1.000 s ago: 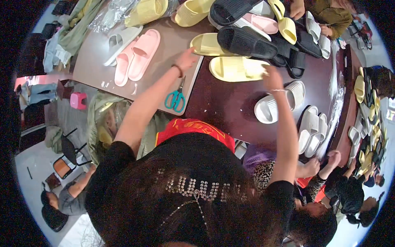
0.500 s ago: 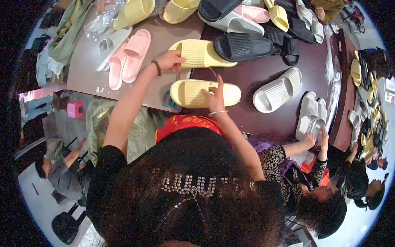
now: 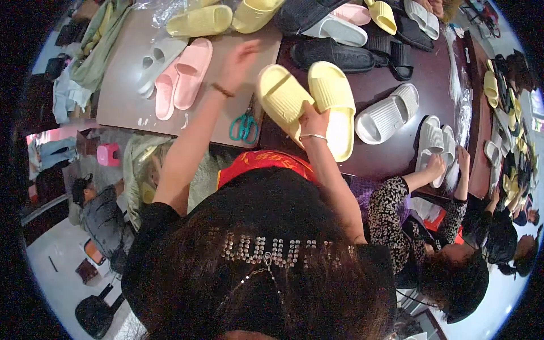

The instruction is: Inspecting foam slippers for quality and trimming loose threads with scissors.

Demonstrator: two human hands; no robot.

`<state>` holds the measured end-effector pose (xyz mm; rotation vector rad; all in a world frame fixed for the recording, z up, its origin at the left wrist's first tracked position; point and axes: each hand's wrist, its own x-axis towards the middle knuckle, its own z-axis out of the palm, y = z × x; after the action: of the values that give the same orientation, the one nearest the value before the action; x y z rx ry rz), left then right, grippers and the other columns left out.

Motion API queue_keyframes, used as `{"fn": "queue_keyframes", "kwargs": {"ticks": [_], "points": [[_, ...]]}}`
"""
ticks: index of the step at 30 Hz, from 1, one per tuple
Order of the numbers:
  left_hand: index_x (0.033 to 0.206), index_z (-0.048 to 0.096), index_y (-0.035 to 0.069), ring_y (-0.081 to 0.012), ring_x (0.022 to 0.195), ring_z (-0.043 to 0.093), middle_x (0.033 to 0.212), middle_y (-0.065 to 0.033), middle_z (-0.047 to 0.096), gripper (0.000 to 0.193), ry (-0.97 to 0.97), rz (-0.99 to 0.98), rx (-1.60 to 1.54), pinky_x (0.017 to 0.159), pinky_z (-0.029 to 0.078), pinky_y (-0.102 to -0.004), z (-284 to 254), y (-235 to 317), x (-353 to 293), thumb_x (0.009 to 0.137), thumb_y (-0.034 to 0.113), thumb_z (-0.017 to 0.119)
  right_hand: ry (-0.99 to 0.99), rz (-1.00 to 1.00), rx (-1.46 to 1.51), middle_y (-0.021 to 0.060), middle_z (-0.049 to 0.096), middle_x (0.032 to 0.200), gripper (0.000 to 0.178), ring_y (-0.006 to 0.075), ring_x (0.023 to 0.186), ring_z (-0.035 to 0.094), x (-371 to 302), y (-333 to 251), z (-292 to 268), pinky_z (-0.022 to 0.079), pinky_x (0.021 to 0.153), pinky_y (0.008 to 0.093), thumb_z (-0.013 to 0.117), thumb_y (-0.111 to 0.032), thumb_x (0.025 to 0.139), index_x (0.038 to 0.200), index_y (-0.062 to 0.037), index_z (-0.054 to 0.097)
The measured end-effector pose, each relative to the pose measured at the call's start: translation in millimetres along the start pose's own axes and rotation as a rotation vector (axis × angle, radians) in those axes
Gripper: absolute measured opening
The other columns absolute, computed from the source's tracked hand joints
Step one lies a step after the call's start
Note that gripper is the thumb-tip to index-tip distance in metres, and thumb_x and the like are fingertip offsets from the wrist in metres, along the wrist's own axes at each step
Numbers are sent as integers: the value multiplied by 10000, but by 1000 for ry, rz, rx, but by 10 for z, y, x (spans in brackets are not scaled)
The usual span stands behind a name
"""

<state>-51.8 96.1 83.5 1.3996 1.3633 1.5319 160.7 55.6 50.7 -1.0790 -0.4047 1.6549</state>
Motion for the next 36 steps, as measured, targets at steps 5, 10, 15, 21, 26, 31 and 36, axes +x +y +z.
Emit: {"fn": "queue_keyframes", "kwargs": {"ticks": [5,10,15,21,26,31,36], "points": [[1090,466,91,-270,857,523,968,-135,533,359,-327,-457,805,754,430,-361,-398,-320,-909,757,207,533,111,29,34,51,485,831,376,205,749,531,311,106,-178,447,640,348,516,67,723,1053,-84,416],[1119,412,103,-336,867,493,990,-118,473,456,-408,-404,1199,717,420,-445,-257,-255,-1609,712,237,569,27,199,67,92,498,879,290,208,741,524,464,182,-268,447,631,355,491,-32,775,1051,-84,416],[1142,380,108,-315,881,481,1007,-113,439,512,-263,-311,1207,703,421,-440,-187,-177,-1783,695,247,585,-73,419,-280,125,525,881,223,180,691,527,221,-90,-377,446,584,329,406,-225,836,983,-60,439],[1129,396,101,-299,816,502,965,-125,460,497,-275,-212,1208,652,430,-414,-74,-274,-1803,686,224,586,-62,284,-880,77,549,674,343,119,527,495,224,-416,-538,397,458,266,382,-364,852,884,-36,476],[1091,412,87,-207,666,531,836,-84,525,449,-199,-674,692,559,441,-315,-274,-413,-1608,704,230,587,-19,173,-872,40,520,548,339,82,442,440,228,-417,-570,333,402,224,431,-375,830,763,-46,480],[1120,364,49,-159,685,528,851,-74,525,485,-192,-860,-586,617,447,-271,-356,-152,-1362,729,225,590,23,-88,-856,41,499,535,364,91,478,439,154,-340,-516,325,443,231,449,-354,829,642,-44,480],[1140,332,49,-177,725,532,873,-83,538,518,-21,-481,192,656,447,-296,104,-280,-1151,724,206,599,102,-324,-1030,76,471,554,361,162,528,439,180,-325,-316,336,497,293,496,-313,812,628,-3,480]]}}
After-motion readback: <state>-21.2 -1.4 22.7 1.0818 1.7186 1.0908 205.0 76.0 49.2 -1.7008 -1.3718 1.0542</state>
